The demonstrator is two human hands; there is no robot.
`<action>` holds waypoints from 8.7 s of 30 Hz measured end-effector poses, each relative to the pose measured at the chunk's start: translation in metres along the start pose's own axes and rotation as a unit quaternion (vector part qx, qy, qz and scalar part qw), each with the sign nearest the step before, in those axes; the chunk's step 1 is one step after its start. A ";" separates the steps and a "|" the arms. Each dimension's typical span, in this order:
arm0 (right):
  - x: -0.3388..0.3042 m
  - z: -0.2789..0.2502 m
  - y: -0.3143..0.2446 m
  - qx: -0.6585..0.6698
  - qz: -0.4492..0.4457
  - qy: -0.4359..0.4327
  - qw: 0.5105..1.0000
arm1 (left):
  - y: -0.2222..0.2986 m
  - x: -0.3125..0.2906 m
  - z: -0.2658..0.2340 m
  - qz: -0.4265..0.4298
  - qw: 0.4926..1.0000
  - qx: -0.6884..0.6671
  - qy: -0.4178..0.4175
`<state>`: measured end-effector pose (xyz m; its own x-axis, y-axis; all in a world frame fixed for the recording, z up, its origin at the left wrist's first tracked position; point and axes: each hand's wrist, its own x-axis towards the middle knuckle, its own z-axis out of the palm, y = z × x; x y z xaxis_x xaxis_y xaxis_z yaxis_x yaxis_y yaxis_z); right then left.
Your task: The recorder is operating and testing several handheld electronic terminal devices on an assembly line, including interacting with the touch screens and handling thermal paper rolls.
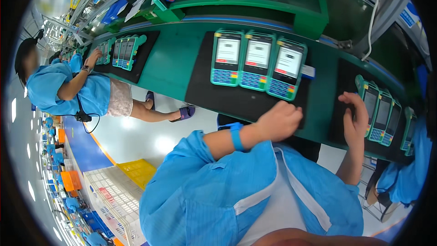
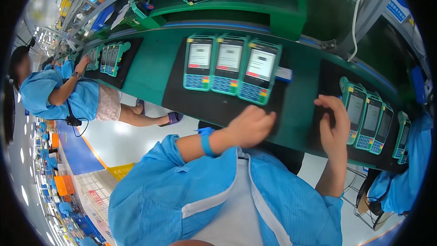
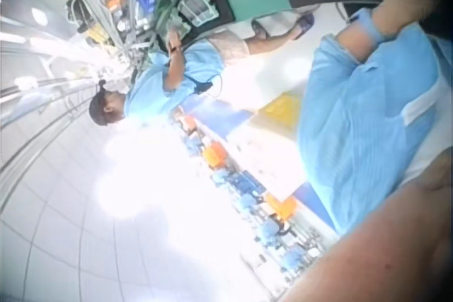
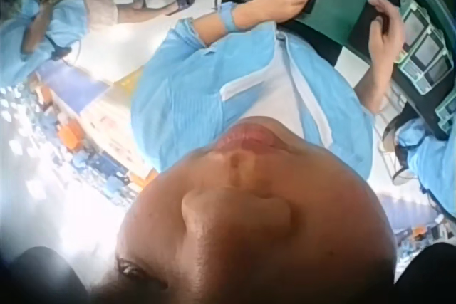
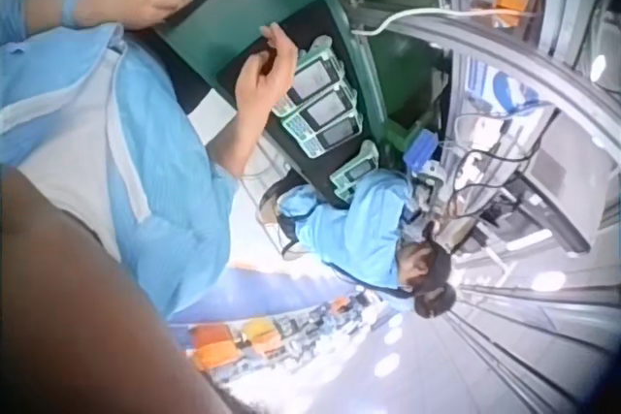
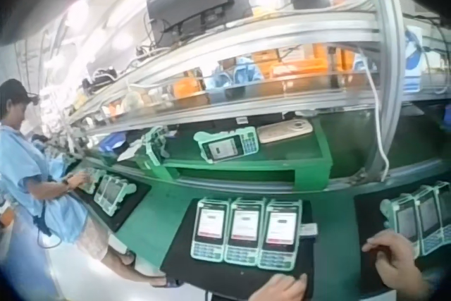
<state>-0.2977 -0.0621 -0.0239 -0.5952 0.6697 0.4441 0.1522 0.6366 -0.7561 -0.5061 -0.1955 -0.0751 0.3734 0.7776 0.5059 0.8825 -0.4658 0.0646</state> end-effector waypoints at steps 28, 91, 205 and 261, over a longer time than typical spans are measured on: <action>0.019 0.102 0.036 -0.185 0.072 -0.007 0.980 | -0.347 -0.399 -0.219 -0.553 0.684 0.437 -0.186; 0.049 0.135 0.034 -0.119 0.105 0.021 0.987 | -0.228 -0.233 -0.146 -0.514 0.780 0.350 0.070; 0.041 0.128 0.042 -0.267 0.019 -0.044 0.963 | -0.143 -0.067 -0.066 -0.332 0.935 -0.054 0.114; 0.033 0.116 0.040 -0.197 0.024 -0.101 0.975 | -0.173 -0.081 -0.020 -0.413 0.813 -0.314 0.263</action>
<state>-0.4028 -0.0589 -0.0956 -0.7172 0.6386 0.2788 0.4511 0.7305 -0.5128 -0.6951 -0.1860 -0.1096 -0.5931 0.7230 0.3543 0.3886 -0.1283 0.9124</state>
